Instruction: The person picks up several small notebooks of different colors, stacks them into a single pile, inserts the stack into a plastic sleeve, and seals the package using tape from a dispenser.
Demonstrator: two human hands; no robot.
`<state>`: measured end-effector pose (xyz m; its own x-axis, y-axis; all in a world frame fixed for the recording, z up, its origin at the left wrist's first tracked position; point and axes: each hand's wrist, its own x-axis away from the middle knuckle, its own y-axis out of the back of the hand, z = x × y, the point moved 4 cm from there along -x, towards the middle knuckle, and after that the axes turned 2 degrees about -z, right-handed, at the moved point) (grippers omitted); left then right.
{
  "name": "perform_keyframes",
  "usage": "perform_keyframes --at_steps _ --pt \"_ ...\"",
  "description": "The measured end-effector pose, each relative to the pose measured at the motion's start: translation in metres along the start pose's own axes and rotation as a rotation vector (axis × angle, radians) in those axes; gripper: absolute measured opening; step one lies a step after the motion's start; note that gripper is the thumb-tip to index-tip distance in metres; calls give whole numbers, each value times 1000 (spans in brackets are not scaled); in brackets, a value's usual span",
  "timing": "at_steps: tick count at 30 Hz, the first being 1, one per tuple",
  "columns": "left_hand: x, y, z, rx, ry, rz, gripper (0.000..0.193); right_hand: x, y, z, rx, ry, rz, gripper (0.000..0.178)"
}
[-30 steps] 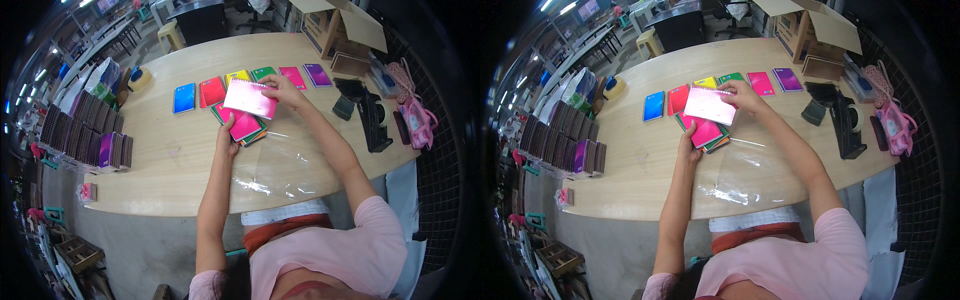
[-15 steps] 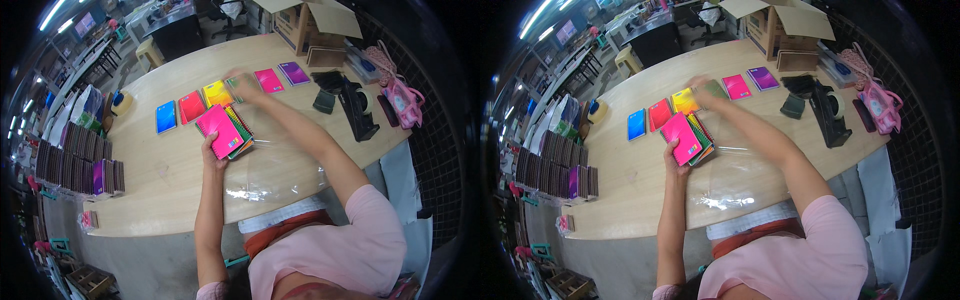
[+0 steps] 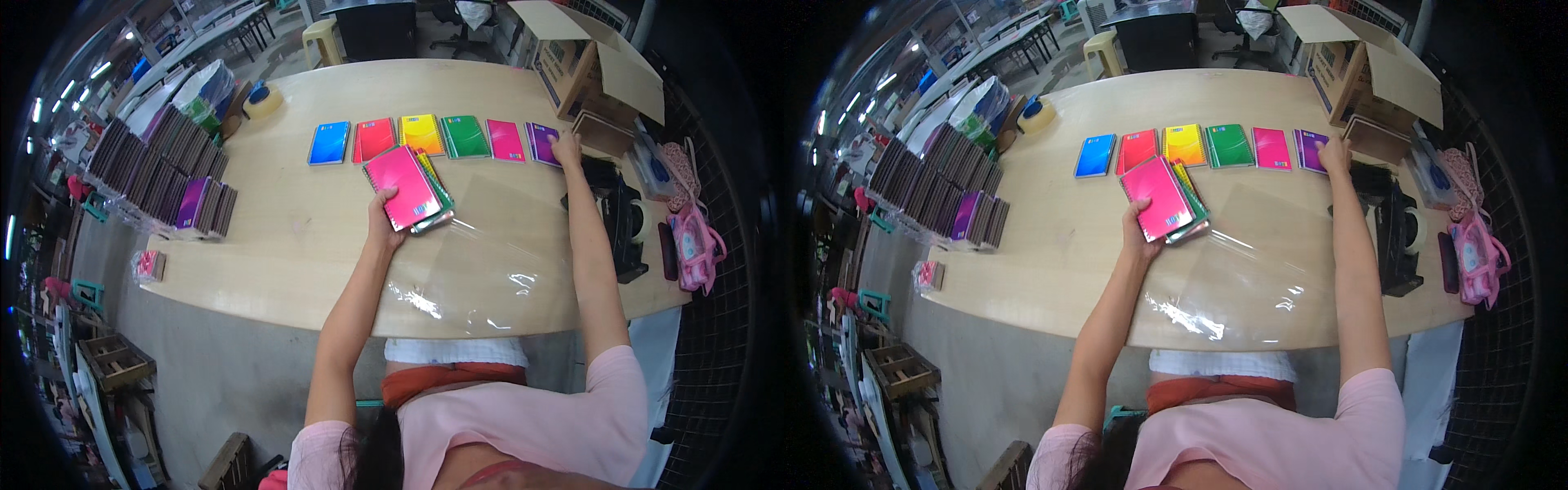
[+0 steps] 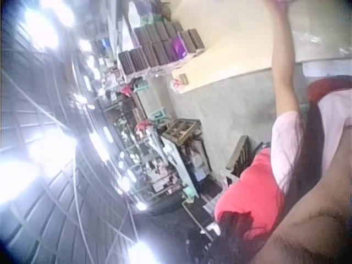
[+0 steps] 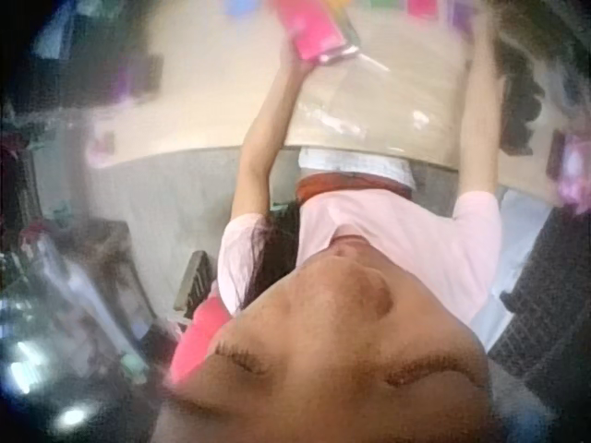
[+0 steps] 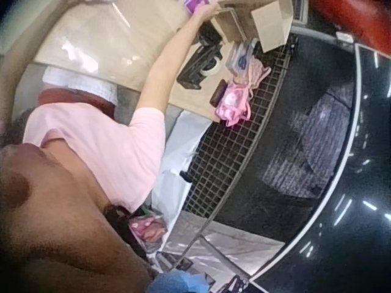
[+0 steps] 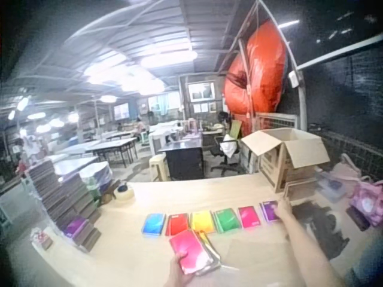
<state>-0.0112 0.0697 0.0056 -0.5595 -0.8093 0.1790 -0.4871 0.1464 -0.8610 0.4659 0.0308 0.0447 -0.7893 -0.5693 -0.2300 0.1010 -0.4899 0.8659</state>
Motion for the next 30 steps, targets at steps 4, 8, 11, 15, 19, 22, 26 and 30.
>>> perform_keyframes --at_steps 4,8,11,15,19,22,26,30 --pt "37 1 -16 91 -191 -95 47 41 -22 47 160 -21 152 96" --pt "81 -10 0 141 -274 -99 56 -15 3 -18 123 -245 343 101" --pt "133 9 2 133 -363 -167 54 -6 -7 -6 116 -233 319 93" --pt "170 10 14 158 -321 -193 52 -24 13 -29 165 -224 217 107" --pt "210 11 10 79 -421 -222 51 25 0 17 144 -372 262 110" --pt "215 14 18 73 -412 -242 51 28 19 13 150 -348 195 92" --pt "199 6 33 42 -287 -222 49 26 64 21 -73 176 -368 37" --pt "191 2 42 -13 -224 -275 51 134 84 80 -1544 -36 396 21"
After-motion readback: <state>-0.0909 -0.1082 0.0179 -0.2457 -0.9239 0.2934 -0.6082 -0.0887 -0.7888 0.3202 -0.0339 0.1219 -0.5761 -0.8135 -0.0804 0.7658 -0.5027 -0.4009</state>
